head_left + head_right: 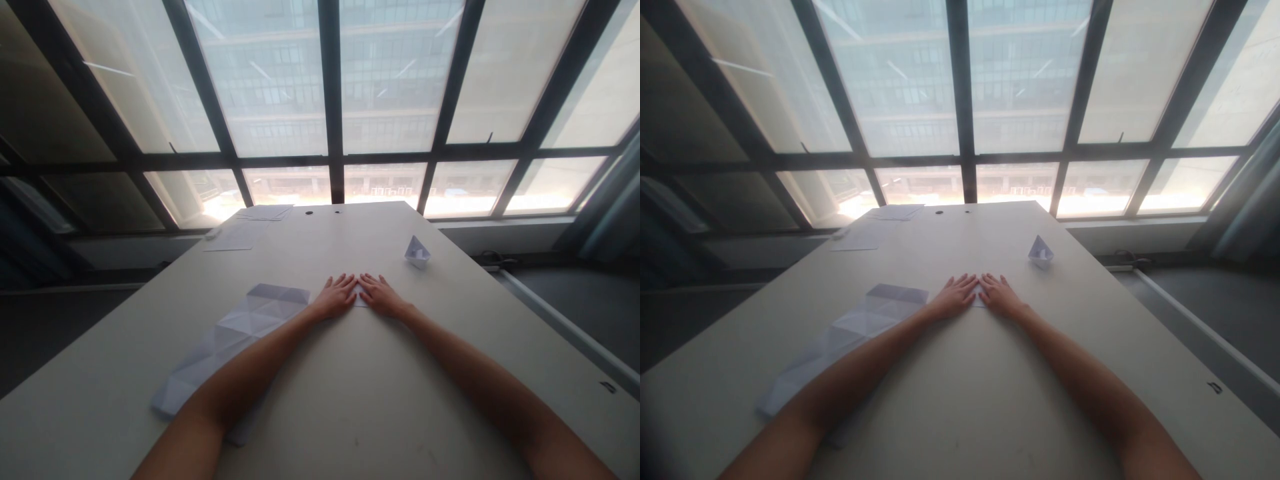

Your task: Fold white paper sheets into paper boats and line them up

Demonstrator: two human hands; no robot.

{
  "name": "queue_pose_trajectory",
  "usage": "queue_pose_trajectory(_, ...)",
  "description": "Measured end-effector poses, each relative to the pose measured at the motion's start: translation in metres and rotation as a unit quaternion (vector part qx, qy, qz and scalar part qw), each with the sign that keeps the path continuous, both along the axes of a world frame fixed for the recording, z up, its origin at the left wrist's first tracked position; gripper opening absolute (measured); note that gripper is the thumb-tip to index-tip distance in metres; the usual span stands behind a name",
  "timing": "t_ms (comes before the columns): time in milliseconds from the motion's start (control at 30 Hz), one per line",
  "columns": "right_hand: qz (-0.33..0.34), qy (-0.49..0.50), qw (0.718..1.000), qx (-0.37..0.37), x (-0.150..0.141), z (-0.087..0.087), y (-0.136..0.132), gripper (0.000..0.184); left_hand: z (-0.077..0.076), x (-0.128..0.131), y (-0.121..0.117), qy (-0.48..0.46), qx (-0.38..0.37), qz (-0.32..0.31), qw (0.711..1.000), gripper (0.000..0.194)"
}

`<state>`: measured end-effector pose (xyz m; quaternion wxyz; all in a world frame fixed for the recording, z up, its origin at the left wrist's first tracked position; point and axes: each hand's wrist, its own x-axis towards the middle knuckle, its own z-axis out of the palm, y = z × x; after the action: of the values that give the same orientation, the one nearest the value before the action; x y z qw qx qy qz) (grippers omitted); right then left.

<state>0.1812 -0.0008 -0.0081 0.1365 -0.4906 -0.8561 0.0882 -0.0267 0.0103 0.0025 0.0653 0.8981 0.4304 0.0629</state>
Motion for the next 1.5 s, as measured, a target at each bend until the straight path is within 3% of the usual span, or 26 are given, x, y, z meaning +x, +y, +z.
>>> queue_pose_trajectory(267,0.002,-0.015,1.0,-0.012,0.001,0.001,0.0,0.065,0.0,-0.001,0.001,0.008,-0.001,-0.004,1.0,0.06)
queue_pose_trajectory(700,-0.156,-0.057,0.983,-0.073,-0.001,0.003,0.001,0.08,0.001,-0.001,0.001,0.022,-0.004,-0.001,1.0,0.059)
queue_pose_trajectory(1000,-0.21,-0.042,0.976,-0.04,0.01,-0.008,0.01,0.074,0.002,0.0,0.0,0.018,0.002,-0.001,1.0,0.059)
queue_pose_trajectory(1300,-0.212,-0.029,0.976,-0.03,0.009,-0.011,0.008,0.072,0.0,0.004,-0.004,0.027,0.024,0.109,0.993,0.071)
queue_pose_trajectory(1500,-0.206,-0.023,0.978,0.014,0.006,-0.003,0.004,0.066,0.002,0.005,-0.006,0.028,0.021,0.126,0.991,0.075)
